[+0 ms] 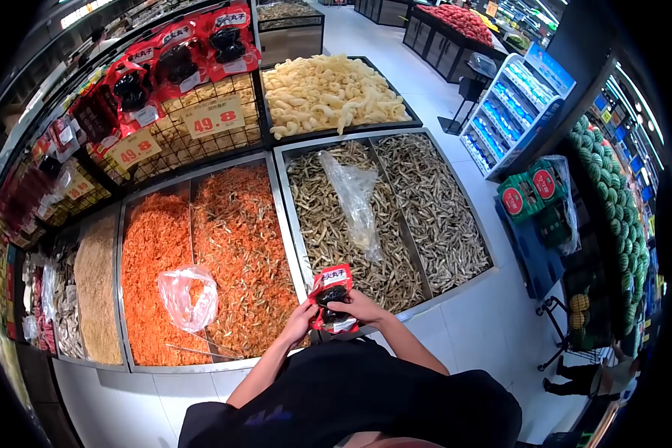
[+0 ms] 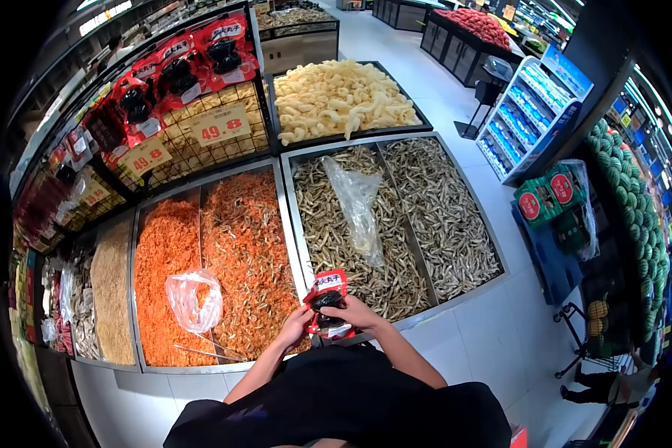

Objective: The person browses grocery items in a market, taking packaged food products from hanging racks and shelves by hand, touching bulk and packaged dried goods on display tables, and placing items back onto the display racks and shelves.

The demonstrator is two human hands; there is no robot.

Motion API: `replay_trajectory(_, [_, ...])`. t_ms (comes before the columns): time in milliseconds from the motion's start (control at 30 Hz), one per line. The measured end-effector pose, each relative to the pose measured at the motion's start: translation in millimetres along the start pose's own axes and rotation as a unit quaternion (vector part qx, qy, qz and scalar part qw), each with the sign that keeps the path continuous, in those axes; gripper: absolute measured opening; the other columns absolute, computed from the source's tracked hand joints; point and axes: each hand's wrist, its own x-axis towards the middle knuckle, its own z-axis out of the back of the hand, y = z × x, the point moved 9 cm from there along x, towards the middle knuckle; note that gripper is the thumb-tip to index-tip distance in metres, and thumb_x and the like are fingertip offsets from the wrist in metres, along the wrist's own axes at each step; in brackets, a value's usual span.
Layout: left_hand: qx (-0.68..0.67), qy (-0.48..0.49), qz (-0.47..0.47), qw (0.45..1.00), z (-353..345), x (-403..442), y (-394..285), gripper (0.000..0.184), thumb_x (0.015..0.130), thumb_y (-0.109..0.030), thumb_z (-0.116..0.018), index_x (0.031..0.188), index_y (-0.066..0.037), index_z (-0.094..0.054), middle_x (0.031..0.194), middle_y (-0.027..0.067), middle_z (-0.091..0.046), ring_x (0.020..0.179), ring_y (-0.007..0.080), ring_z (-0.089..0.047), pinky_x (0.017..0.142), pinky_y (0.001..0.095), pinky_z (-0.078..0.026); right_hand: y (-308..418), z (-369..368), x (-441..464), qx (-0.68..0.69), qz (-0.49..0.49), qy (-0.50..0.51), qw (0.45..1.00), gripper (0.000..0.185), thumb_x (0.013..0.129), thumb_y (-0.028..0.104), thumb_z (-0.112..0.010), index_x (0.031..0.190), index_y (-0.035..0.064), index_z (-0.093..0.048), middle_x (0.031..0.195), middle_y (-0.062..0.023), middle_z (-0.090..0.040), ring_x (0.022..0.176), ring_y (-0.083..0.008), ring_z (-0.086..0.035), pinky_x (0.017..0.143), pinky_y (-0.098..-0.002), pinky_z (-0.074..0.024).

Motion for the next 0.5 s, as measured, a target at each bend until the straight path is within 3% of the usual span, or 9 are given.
replay_trajectory(33, [0.016, -0.017, -0.004, 1.0, -5.4, -1.4, -9.7, 0.03, 0.097, -0.013, -0.042, 0.125, -0.001, -0.047, 0.106, 0.0062, -0.059, 0.09, 0.0127, -0.058, 0.08, 0.0269, -0.049, -3.2, 3.9, -1.0, 0.017, -0.015, -0.006, 1.0, 0.039, 0.085, 0.014, -0.067, 0.118, -0.0009, -0.053, 0.109, -0.0064, -0.061, 0.096, -0.0128, -0.058, 0.084, -0.029, -0.048])
replay_trajectory(133, [0.131, 0.024, -0.013, 0.991, -4.2, 9.3, -7.9, 0.037, 0.099, -0.024, -0.041, 0.132, -0.009, -0.044, 0.107, 0.0026, -0.056, 0.088, 0.0113, -0.058, 0.07, 0.0288, -0.054, -5.6, 10.8, -6.3, 0.068, -0.018, -0.007, 0.997, 0.039, 0.085, 0.012, -0.066, 0.119, -0.0002, -0.051, 0.11, -0.0072, -0.06, 0.097, -0.0139, -0.059, 0.085, -0.0294, -0.0488])
replay_trajectory(233, [0.184, 0.086, 0.074, 0.976, -31.2, -8.2, -37.5, 0.046, 0.098, -0.035, -0.042, 0.135, -0.007, -0.04, 0.116, 0.0056, -0.054, 0.09, 0.0133, -0.06, 0.07, 0.0314, -0.057, -19.1, 25.5, -15.0, 0.159, -0.027, -0.055, 0.985, 0.037, 0.091, 0.013, -0.056, 0.124, 0.0003, -0.045, 0.115, -0.0126, -0.058, 0.102, -0.0217, -0.061, 0.088, -0.0358, -0.0521])
replay_trajectory(267, [0.284, 0.091, 0.057, 0.953, -21.6, 1.6, -40.9, 0.046, 0.098, -0.038, -0.042, 0.13, -0.005, -0.047, 0.117, 0.0075, -0.056, 0.09, 0.015, -0.061, 0.069, 0.0317, -0.057, -25.2, 27.6, -19.9, 0.224, -0.036, -0.057, 0.972, 0.039, 0.091, 0.015, -0.055, 0.126, 0.0019, -0.044, 0.116, -0.0126, -0.058, 0.101, -0.0226, -0.061, 0.088, -0.0367, -0.052])
replay_trajectory(333, [0.397, 0.043, -0.06, 0.915, 6.5, 24.2, -69.5, 0.039, 0.094, -0.039, -0.049, 0.111, -0.009, -0.065, 0.088, 0.0068, -0.067, 0.068, 0.01, -0.058, 0.063, 0.027, -0.054, -39.3, 31.7, -26.9, 0.325, -0.039, -0.062, 0.943, 0.041, 0.093, 0.019, -0.053, 0.129, 0.0048, -0.039, 0.118, -0.0135, -0.056, 0.102, -0.0261, -0.061, 0.088, -0.041, -0.052])
replay_trajectory(400, [0.448, -0.066, -0.111, 0.885, 5.2, 18.8, -154.5, 0.03, 0.094, -0.03, -0.05, 0.1, -0.007, -0.069, 0.085, 0.009, -0.068, 0.069, 0.0137, -0.062, 0.062, 0.0263, -0.052, -56.1, 40.9, -32.5, 0.326, -0.044, -0.077, 0.941, 0.041, 0.093, 0.019, -0.053, 0.129, 0.0052, -0.04, 0.118, -0.0132, -0.056, 0.103, -0.0264, -0.06, 0.088, -0.0412, -0.0519])
replay_trajectory(433, [0.483, -0.076, -0.141, 0.861, 14.7, 27.0, -191.3, 0.028, 0.095, -0.023, -0.047, 0.104, -0.005, -0.066, 0.092, 0.01, -0.067, 0.079, 0.0172, -0.065, 0.066, 0.0286, -0.054, -61.3, 46.6, -34.8, 0.335, -0.04, -0.097, 0.937, 0.04, 0.093, 0.02, -0.054, 0.128, 0.0056, -0.041, 0.118, -0.013, -0.056, 0.103, -0.0267, -0.06, 0.088, -0.0414, -0.0518])
replay_trajectory(467, [0.398, -0.107, -0.248, 0.876, 15.1, 21.8, -240.7, 0.026, 0.093, -0.013, -0.043, 0.109, -0.003, -0.062, 0.095, 0.0101, -0.065, 0.076, 0.0149, -0.063, 0.067, 0.0277, -0.055, -56.0, 43.7, -41.0, 0.324, -0.046, -0.104, 0.939, 0.04, 0.092, 0.02, -0.055, 0.127, 0.0056, -0.041, 0.117, -0.0124, -0.057, 0.103, -0.0264, -0.06, 0.088, -0.0412, -0.0515])
replay_trajectory(500, [0.347, -0.123, -0.286, 0.885, 7.0, 4.4, -293.0, 0.031, 0.09, -0.005, -0.04, 0.117, -0.002, -0.057, 0.106, 0.0122, -0.063, 0.087, 0.0193, -0.063, 0.075, 0.0297, -0.055, -58.1, 44.0, -41.5, 0.319, -0.052, -0.1, 0.941, 0.04, 0.092, 0.02, -0.055, 0.127, 0.0056, -0.041, 0.117, -0.0124, -0.057, 0.103, -0.0264, -0.06, 0.088, -0.0412, -0.0515])
